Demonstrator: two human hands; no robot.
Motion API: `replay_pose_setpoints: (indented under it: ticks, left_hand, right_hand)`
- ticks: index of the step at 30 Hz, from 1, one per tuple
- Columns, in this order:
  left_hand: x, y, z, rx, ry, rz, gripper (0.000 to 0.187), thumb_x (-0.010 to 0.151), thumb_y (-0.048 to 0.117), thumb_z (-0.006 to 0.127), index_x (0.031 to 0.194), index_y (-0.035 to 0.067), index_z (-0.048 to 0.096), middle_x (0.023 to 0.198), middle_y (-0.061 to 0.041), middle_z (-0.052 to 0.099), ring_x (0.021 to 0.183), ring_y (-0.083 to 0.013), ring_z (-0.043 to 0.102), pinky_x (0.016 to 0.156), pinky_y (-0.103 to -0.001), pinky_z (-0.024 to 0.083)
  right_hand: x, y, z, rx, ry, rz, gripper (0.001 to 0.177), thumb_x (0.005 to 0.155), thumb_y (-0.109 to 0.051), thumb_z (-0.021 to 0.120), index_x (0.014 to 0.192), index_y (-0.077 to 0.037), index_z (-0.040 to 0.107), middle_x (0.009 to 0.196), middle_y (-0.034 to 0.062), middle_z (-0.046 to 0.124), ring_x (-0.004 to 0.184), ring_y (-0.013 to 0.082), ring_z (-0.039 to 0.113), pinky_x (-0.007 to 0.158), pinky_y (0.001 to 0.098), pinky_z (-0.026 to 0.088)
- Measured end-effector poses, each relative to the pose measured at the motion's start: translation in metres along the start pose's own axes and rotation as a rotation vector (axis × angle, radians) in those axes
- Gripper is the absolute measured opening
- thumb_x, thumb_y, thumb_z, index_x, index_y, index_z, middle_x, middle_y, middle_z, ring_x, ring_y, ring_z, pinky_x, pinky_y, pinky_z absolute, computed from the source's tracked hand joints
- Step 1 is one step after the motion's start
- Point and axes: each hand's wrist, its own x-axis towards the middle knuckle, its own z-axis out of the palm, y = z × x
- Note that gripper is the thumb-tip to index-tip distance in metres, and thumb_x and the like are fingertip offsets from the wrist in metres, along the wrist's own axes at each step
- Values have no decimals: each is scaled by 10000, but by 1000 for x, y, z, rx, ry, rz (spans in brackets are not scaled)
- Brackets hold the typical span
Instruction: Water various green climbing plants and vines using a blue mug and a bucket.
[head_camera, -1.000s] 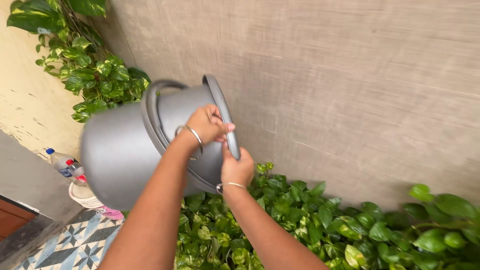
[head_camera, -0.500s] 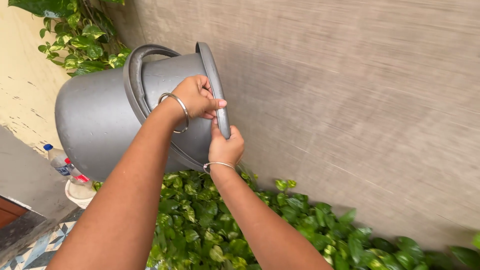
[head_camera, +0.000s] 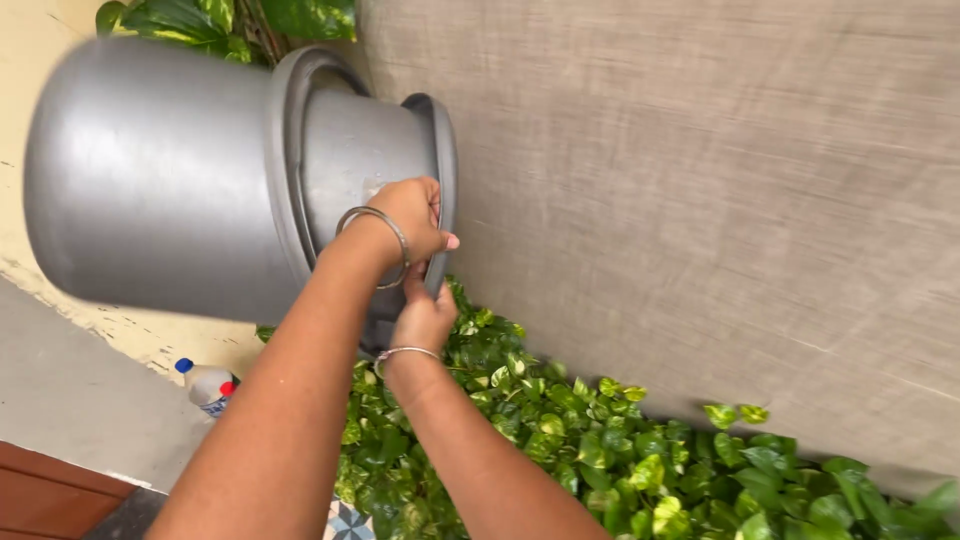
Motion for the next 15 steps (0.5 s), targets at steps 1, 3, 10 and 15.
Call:
replay_pose_setpoints:
  ticks: [1,3,10,15]
  left_hand:
    - [-3,-5,-4,0,-4,-1,428,740,211,914,993,26,622,940,-132,728,913,-284,712,835,-410,567]
    - [-13,-12,-11,125,-65,-69,400,770,238,877,1051,65,651,1057,-130,731,1028,-331,694,903,-445,548]
    - [-31,-41,13,164,-72,-20,455,778,284,834,1155,92,665,1174,-156,714,1104,-361,682,944,-446,539]
    - [-95,-11,39,-24,55,-158,602,772,456,813,1153,24,639,1128,-233,704,1073,-397,683,934,-459,534]
  right_hand:
    - [-4,9,8,0,4,2,185,915,-224,696,999,-63,729,875,-14,697,776,115,606,718,301,490]
    - [-15,21,20,104,12,143,163,895,-151,653,1029,-74,702,888,2,699,780,143,629,715,326,500]
    - [-35,43,-4,101,-3,156,199,865,-75,588,1035,-99,688,898,-13,707,777,110,651,708,292,511]
    - [-64,33,-73,-295,36,-103,51,844,-76,650,895,-66,647,811,19,681,708,124,594,643,305,492]
